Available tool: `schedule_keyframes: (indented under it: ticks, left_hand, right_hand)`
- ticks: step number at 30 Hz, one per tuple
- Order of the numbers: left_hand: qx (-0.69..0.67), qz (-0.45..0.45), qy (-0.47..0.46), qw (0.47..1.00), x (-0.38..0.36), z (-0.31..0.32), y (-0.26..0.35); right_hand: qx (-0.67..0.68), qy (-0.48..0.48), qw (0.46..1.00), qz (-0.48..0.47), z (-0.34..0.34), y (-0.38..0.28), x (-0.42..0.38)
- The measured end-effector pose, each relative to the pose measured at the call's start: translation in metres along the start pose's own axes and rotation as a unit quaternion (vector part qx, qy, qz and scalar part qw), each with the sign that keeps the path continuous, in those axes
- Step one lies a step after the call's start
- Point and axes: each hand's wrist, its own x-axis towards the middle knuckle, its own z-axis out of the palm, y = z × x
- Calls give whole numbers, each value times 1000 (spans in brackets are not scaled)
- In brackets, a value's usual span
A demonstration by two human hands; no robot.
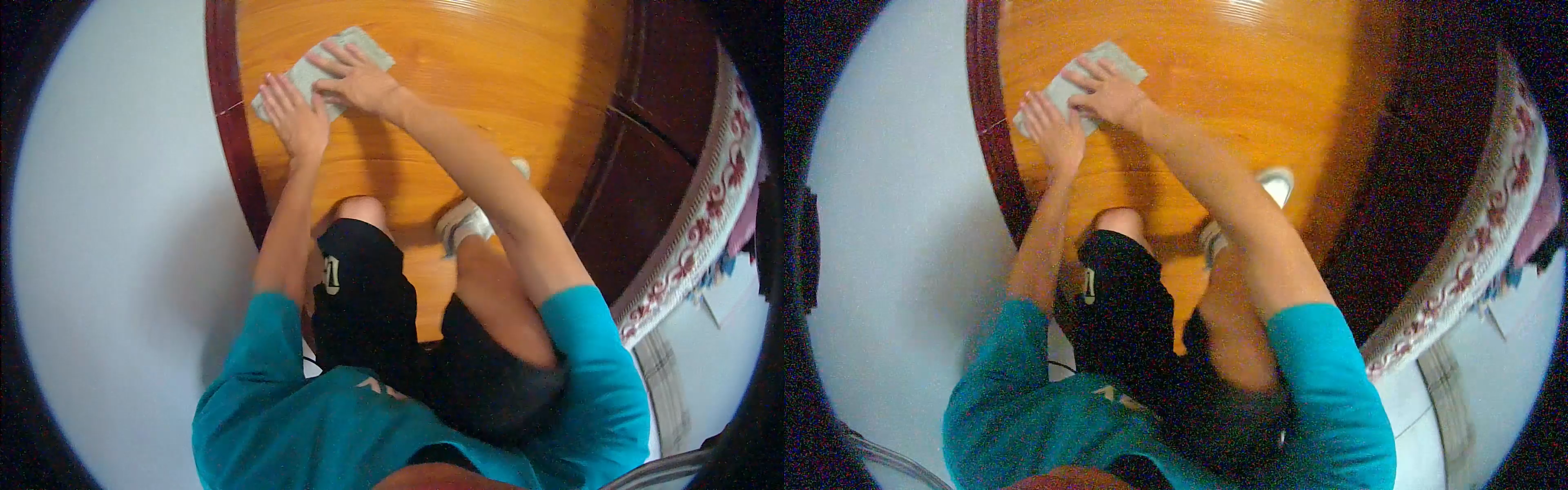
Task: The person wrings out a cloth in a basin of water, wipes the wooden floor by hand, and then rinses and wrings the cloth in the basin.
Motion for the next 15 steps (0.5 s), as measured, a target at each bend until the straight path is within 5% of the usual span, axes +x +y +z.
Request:
schedule_keyframes:
  ticks: [10, 15]
  left_hand:
    - [57, -22, 78, 995, -21, 18, 34]
    - [75, -28, 43, 996, -46, 36, 109]
  right_hand:
    - [55, 110, 992, -32, 6, 6, -22]
    - [108, 53, 991, -58, -9, 45, -85]
